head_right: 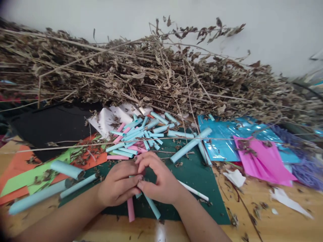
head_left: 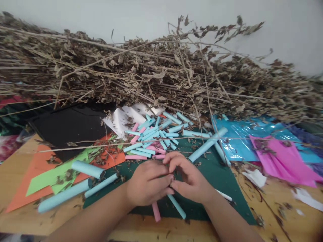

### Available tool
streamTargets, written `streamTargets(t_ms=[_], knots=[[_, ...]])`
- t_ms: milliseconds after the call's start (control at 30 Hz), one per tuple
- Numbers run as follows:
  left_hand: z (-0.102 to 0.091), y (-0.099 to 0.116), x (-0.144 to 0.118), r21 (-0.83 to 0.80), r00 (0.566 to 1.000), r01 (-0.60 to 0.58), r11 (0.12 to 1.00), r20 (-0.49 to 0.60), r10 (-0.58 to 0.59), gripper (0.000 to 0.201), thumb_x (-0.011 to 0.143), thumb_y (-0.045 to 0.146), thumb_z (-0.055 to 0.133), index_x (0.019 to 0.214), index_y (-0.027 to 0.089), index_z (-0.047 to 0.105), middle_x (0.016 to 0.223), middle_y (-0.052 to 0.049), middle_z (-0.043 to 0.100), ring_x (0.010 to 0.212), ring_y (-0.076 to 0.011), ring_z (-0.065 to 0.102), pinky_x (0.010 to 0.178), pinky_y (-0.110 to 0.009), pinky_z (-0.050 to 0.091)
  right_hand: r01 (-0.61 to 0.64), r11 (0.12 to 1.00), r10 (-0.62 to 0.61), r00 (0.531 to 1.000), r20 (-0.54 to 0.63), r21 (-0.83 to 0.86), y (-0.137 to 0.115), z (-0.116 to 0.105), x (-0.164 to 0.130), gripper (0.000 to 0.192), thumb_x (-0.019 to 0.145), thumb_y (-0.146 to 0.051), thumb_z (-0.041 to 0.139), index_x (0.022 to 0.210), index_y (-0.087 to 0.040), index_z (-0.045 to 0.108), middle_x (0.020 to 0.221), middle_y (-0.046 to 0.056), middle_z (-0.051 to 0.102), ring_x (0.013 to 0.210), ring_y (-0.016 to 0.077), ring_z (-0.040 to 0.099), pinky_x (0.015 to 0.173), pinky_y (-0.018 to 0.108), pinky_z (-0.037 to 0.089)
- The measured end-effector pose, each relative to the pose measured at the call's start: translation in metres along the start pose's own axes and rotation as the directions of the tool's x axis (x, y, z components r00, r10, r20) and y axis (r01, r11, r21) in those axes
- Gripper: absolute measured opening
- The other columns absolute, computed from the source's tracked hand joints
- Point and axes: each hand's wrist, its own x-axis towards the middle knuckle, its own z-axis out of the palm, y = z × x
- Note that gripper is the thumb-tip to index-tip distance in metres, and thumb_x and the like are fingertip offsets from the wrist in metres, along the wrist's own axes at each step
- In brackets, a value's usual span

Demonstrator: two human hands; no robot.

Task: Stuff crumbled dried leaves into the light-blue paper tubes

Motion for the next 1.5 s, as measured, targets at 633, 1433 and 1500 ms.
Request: streamTargets(t_ms=[633,1433,1500], knots=[[0.022,0.018,-0.010,-0.459,0.870,0.468,0.755,0.093,-0.483,0.022,0.065,0.023,0.058,0.084,0.015,0.053,0.074,-0.005,0.060,0.069,-0.0153,0.056,0.061,-0.024,0.044,-0.525,0.838,0.490,0.844,0.217,0.148,-0.024,0.002,0.009,0.038,0.053,0.001,0.035,0.083,-0.022,0.041,0.097,0.000,0.045,0.094,0.0158,0.042,0.077,0.033,0.035],[0.024,0.010,-0.004,-0.740,0.875,0.302,0.601,-0.035,-0.483,0.022,0.077,0.016,0.044,0.098,0.020,0.045,0.082,-0.004,0.057,0.079,-0.0123,0.054,0.070,-0.027,0.045,-0.409,0.856,0.249,0.862,-0.442,-0.316,-0.016,-0.034,-0.056,0.006,0.080,-0.025,0.038,0.081,-0.022,0.044,0.069,0.001,0.050,0.065,0.0152,0.048,0.060,0.033,0.037],[0.026,0.010,-0.003,-0.757,0.896,0.312,0.574,0.033,-0.444,0.024,0.078,0.019,0.042,0.102,0.019,0.043,0.080,-0.005,0.057,0.076,-0.0120,0.053,0.068,-0.026,0.044,-0.090,0.996,0.074,0.776,-0.627,0.006,-0.034,-0.028,-0.041,0.003,0.080,-0.025,0.040,0.081,-0.024,0.041,0.065,-0.002,0.044,0.059,0.0121,0.044,0.059,0.031,0.038]])
